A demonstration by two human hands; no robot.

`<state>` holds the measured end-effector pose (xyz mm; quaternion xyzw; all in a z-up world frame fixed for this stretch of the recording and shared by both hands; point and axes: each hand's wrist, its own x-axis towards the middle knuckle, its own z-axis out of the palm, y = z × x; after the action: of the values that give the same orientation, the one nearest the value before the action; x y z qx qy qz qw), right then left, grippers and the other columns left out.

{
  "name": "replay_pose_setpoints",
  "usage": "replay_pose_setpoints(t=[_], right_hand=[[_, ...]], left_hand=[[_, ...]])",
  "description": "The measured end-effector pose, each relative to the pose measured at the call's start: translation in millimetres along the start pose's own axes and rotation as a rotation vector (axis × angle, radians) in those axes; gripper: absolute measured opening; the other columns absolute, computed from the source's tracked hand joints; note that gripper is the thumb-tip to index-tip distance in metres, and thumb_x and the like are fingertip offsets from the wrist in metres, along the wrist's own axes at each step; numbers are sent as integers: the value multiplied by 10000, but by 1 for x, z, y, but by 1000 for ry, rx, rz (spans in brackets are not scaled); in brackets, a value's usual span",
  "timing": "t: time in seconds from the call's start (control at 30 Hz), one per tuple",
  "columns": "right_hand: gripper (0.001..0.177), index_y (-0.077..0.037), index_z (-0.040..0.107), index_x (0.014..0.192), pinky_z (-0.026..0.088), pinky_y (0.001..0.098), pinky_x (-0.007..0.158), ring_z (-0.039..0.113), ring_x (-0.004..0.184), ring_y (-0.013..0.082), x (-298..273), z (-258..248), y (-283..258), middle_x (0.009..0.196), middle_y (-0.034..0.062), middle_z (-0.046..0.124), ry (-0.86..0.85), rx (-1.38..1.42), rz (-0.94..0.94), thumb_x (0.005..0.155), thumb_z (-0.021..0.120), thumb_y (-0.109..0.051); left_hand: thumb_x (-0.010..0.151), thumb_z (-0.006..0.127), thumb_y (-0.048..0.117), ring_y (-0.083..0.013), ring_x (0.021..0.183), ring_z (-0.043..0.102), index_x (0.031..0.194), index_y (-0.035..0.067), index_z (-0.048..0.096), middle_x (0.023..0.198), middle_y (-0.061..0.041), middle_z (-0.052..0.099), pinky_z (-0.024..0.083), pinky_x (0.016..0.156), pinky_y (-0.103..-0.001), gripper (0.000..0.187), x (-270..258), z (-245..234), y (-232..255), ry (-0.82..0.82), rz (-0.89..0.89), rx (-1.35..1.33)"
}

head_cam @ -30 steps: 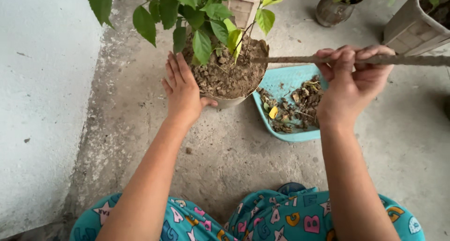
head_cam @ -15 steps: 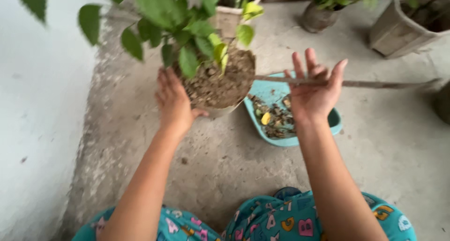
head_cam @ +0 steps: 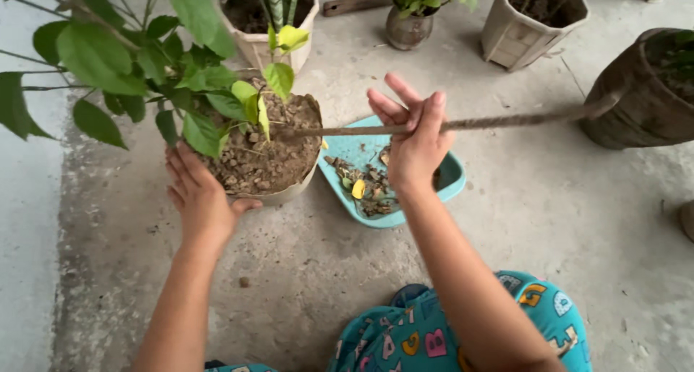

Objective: The person removes dry leaves and debris from a potted plant by hand and places them into a blue tray. They then use a wooden stick to loosen the soil around the plant's base.

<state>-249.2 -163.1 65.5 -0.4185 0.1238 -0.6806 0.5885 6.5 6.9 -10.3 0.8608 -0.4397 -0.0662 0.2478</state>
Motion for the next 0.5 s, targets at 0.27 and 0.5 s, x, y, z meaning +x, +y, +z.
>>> replay_pose_setpoints(t=[0.27,0.5], right_hand=[[526,-52,354,722,682,517,754,787,896,395,6,6,-19,1233,385,670,-5,-126,-56,1105,412,-407],[477,-52,425,785,641,417,668,773,784,371,-4,-11,-5,1212,339,706,-34,-74,-18,1127,425,-385]], left_hand=[[545,975,396,-472,1576,-39,1567,1,-153,1661,-331,-85,149,1194,-713,1573,-1,-6,5,-32,-5,15],[592,932,464,-482,1541,-50,1548,-86,-66,1618,-386,-83,128,1221,-668,1487,-11,-19,24,-1,-13,133]])
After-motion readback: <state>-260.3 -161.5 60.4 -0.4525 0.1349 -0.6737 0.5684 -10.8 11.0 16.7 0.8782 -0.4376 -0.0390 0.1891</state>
